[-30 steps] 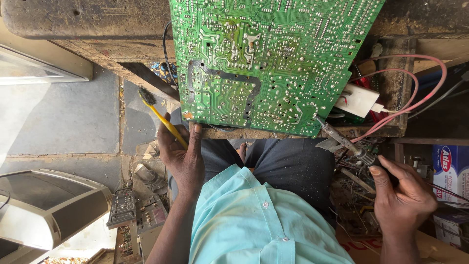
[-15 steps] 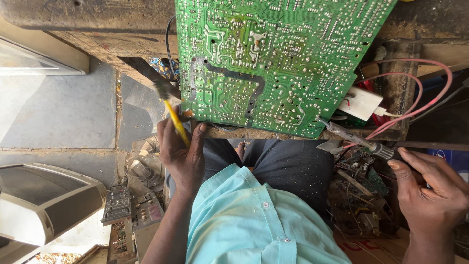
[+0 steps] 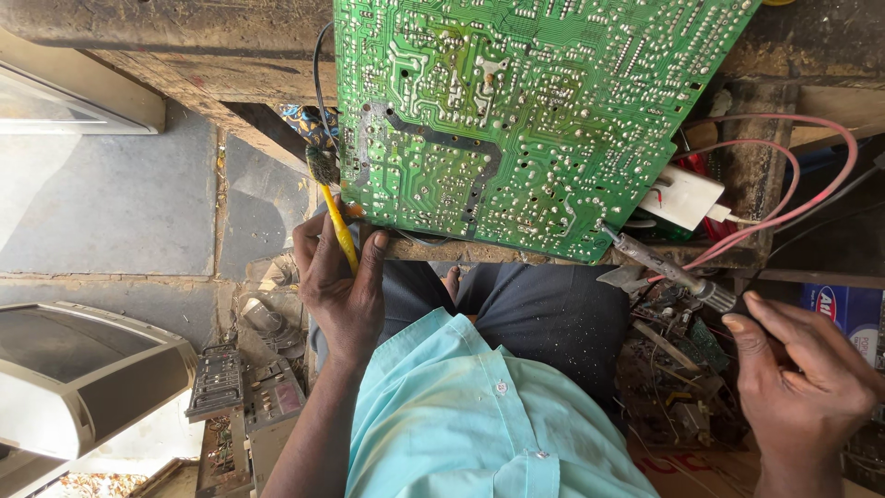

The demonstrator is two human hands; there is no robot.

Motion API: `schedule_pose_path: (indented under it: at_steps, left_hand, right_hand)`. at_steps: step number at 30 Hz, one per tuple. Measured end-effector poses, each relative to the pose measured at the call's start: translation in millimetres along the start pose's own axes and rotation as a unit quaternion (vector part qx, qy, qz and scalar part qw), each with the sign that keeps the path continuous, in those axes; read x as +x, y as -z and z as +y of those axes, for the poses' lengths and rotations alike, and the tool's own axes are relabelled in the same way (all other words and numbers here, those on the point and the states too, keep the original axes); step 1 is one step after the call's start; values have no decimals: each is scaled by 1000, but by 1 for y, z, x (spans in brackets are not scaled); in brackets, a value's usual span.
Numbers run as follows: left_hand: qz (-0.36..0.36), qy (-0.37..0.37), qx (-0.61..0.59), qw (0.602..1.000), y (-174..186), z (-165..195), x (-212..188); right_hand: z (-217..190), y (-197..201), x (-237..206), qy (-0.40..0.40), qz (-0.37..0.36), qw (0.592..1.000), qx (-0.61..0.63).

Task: The person sits on the floor with a large green circuit board propped against their legs and brushes its surface with a yellow toothbrush, moving the brush across different areas of the board while holding a soldering iron in the other hand.

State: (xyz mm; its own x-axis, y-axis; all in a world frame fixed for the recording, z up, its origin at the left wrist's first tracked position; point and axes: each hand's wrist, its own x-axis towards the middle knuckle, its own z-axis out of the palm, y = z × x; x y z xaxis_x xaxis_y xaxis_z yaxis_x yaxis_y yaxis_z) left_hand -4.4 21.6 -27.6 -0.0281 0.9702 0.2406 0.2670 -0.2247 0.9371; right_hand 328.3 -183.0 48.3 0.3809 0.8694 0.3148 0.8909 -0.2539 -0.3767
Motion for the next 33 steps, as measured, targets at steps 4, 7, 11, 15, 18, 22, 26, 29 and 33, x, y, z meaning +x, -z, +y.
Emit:
schedule_pose_path:
  at_steps: [4,7,11,15,18,22,26,29,33]
  left_hand:
    - [0,1,19,1000,0,0,0]
    - [2,3,8,1000,0,-1,-1]
    - [3,5,12,1000,-1,-1,0]
    - [4,16,14,1000,0,-1,0]
    - [3,1,23,1000,-1,-1,0]
    - [6,12,-2,1000,-2,-1,-1]
    - [6,5,6,1000,-1,-1,-1]
    - [7,1,1,1000,-1,-1,-1]
    - [13,-8,6,1000,-2,0,-1]
  right_hand:
    - [-7,-4,-6,-25,9,999,27]
    - [-13,-8,-13,-29,23,999,37]
    - [-18,-14,-22,-57,34,997,33]
    - [-15,-29,-32,-76,52,992,89]
    - [-11,-42,-41,-64,70,991,100]
    - [-6,-55,-52,-57,79,990,99]
    - [-5,-60,-57,-50,88,991,82]
    - [-7,-62,-56,-59,88,991,84]
    - [-10,-64,-54,-75,88,988,100]
